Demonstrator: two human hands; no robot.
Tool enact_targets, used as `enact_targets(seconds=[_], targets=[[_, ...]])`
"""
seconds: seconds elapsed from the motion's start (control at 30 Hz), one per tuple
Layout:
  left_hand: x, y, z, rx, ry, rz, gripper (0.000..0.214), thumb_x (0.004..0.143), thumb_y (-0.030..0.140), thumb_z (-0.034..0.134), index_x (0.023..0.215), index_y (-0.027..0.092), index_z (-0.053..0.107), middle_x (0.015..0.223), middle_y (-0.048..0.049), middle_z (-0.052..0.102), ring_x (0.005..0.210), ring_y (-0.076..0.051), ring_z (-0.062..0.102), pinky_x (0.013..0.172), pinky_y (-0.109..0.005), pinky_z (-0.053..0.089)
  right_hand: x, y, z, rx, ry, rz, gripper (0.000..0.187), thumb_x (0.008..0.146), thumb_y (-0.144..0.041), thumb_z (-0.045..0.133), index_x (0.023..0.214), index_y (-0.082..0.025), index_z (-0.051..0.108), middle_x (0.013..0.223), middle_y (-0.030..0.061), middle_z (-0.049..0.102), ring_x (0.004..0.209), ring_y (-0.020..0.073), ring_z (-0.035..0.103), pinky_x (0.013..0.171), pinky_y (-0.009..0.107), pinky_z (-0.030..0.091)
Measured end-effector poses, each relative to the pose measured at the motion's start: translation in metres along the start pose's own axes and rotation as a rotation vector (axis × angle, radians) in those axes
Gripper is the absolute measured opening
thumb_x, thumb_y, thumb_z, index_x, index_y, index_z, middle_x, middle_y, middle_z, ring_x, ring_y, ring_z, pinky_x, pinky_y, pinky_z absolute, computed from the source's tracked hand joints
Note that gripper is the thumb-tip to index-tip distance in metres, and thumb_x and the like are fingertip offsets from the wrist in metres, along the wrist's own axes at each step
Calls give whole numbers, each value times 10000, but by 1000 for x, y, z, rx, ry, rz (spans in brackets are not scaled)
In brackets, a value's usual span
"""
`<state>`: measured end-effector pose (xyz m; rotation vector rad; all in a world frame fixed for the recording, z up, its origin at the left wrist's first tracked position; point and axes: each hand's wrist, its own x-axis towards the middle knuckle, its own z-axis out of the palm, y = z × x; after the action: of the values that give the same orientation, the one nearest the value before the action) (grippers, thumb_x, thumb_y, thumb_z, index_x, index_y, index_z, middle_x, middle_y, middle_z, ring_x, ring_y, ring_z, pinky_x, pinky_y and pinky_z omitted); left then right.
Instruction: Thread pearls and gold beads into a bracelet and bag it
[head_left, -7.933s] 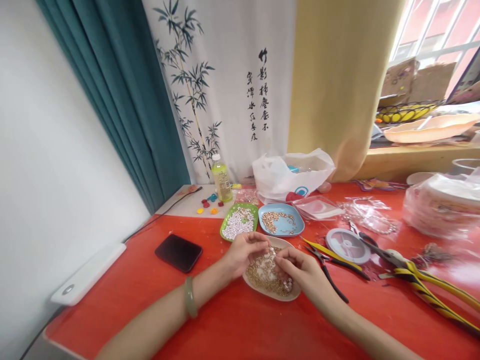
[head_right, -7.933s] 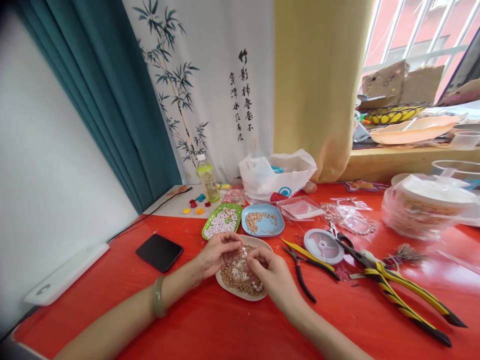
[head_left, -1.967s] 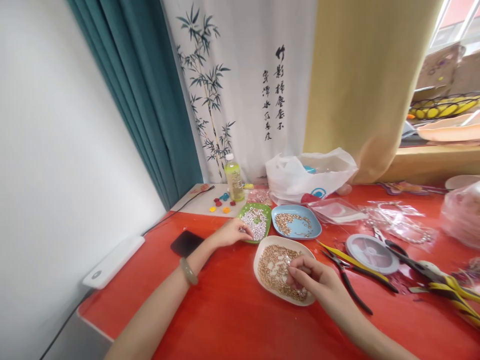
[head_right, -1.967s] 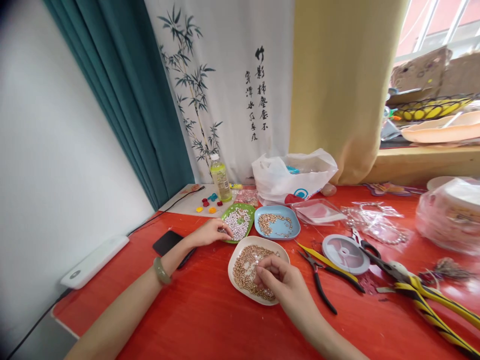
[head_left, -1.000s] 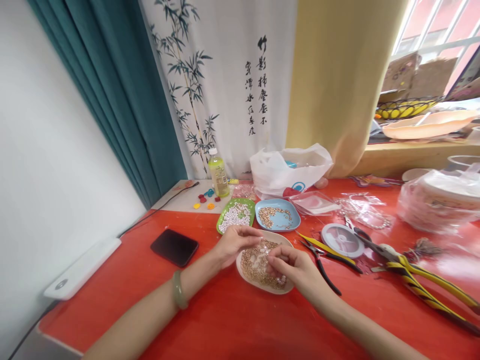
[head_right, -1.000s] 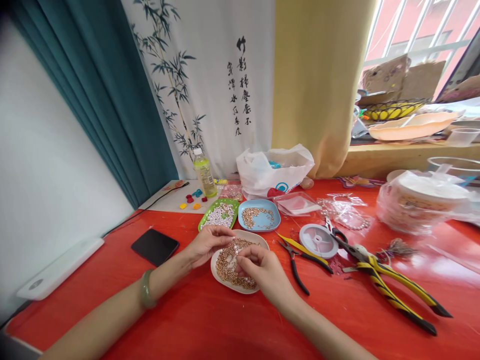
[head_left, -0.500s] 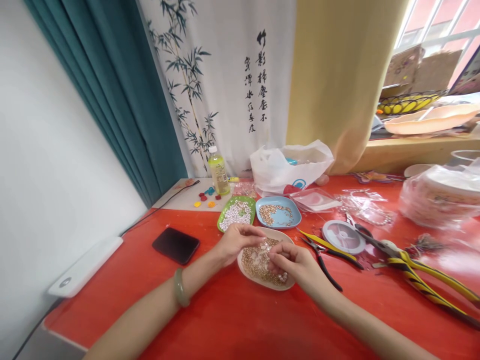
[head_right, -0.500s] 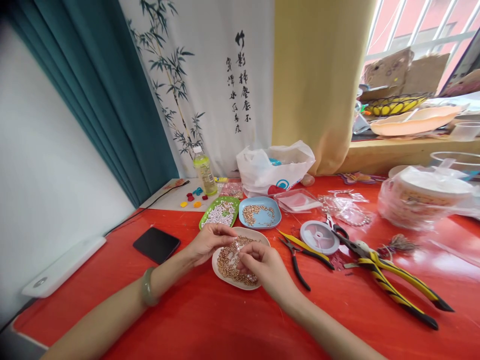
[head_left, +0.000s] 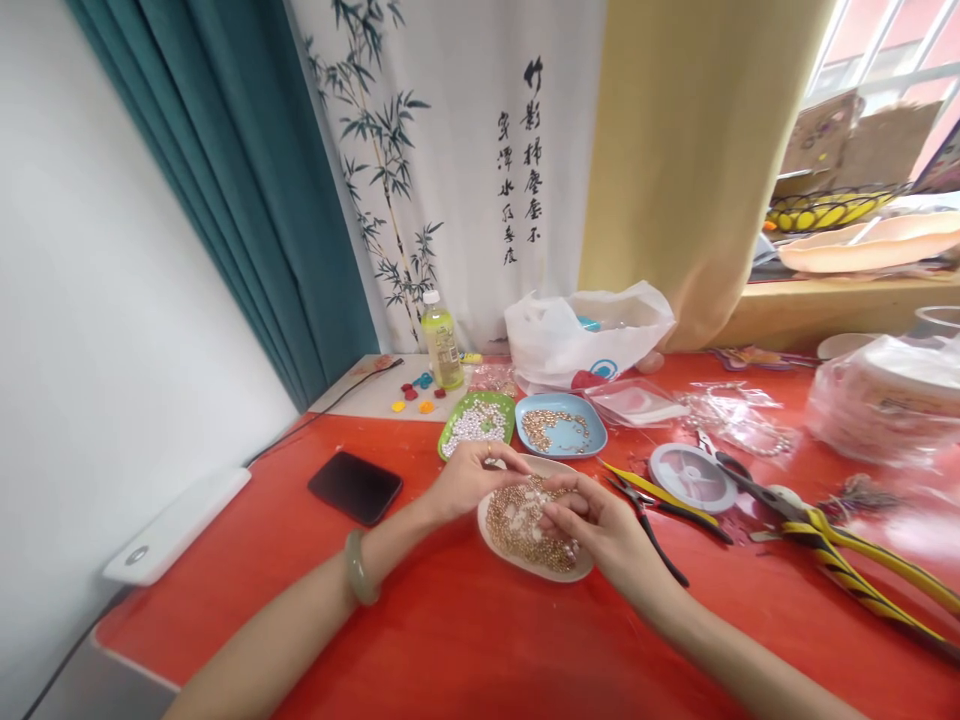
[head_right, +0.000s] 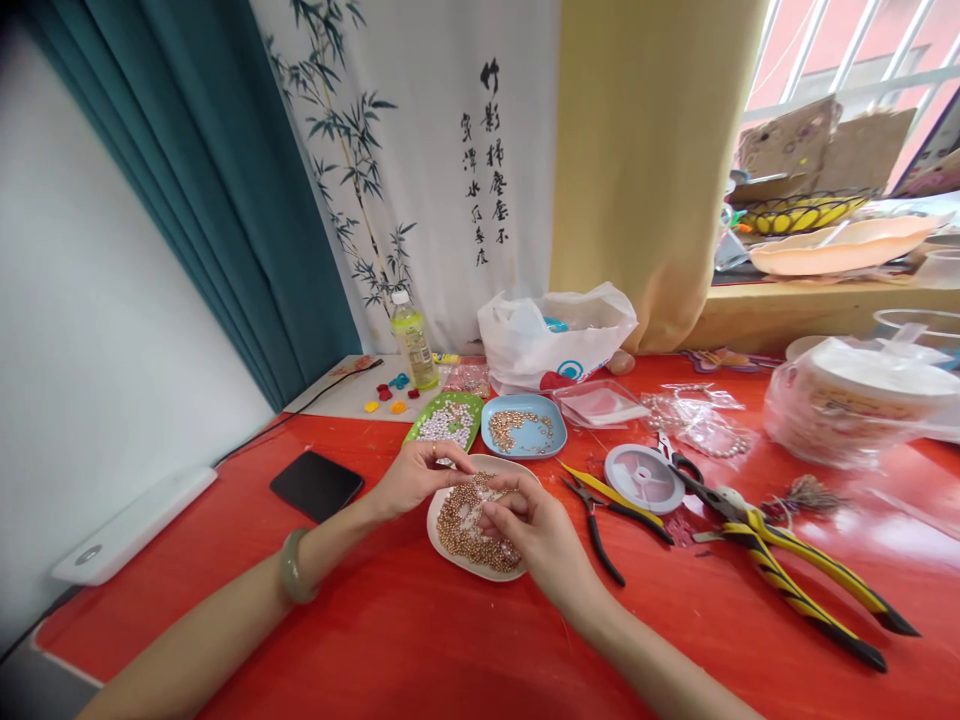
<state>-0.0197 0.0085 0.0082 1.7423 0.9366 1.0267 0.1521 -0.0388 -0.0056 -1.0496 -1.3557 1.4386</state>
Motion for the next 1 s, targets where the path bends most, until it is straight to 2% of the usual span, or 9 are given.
enact_targets(seconds=[0.23, 0.43, 0.57, 0.7, 0.87, 1.0], targets=[[-1, 1, 1, -5, -42, 2, 111, 643, 246, 671, 694, 148, 676, 741, -52, 643, 735, -154, 581, 674, -244, 452, 0, -1, -2, -48, -6, -3, 367, 674, -465, 598, 907, -191, 525, 612, -16, 605, 637, 164, 618, 636, 311, 495], [-3, 5, 2, 11, -95, -4, 97, 659, 237, 650, 705, 158, 681, 745, -46, 661, 734, -156, 594, 687, -251, 452, 0, 1, -2, -44, 4, -10, 338, 689, -444, 591, 900, -186, 533, 641, -10, 615, 636, 147, 608, 618, 281, 480], [-3, 8, 4, -69, -85, -89, 147, 666, 253, 638, 765, 147, 661, 762, -44, 665, 740, -160, 607, 698, -264, 454, -1, -1, -1, -36, 0, -5, 329, 684, -439, 591, 886, -184, 541, 624, -13, 618, 620, 138, 602, 620, 273, 472], [-3, 7, 6, -204, -63, -155, 205, 642, 266, 661, 782, 130, 603, 694, -32, 638, 687, -148, 611, 680, -272, 456, 0, 0, -2, -53, -18, -31, 286, 707, -402, 583, 883, -180, 543, 618, -8, 622, 615, 138, 598, 617, 274, 464], [-2, 3, 6, -371, -105, -265, 272, 643, 294, 666, 832, 125, 567, 639, -25, 633, 631, -120, 597, 661, -261, 448, 0, 4, -3, -65, -42, -54, 254, 744, -384, 556, 901, -186, 540, 648, -3, 632, 649, 140, 602, 624, 262, 457], [-2, 3, 5, -476, -128, -368, 260, 615, 276, 686, 772, 104, 571, 624, -30, 625, 594, -98, 579, 642, -241, 443, 0, 5, -2, -94, -55, -65, 253, 758, -385, 542, 912, -184, 540, 679, 7, 637, 650, 144, 602, 623, 271, 462]])
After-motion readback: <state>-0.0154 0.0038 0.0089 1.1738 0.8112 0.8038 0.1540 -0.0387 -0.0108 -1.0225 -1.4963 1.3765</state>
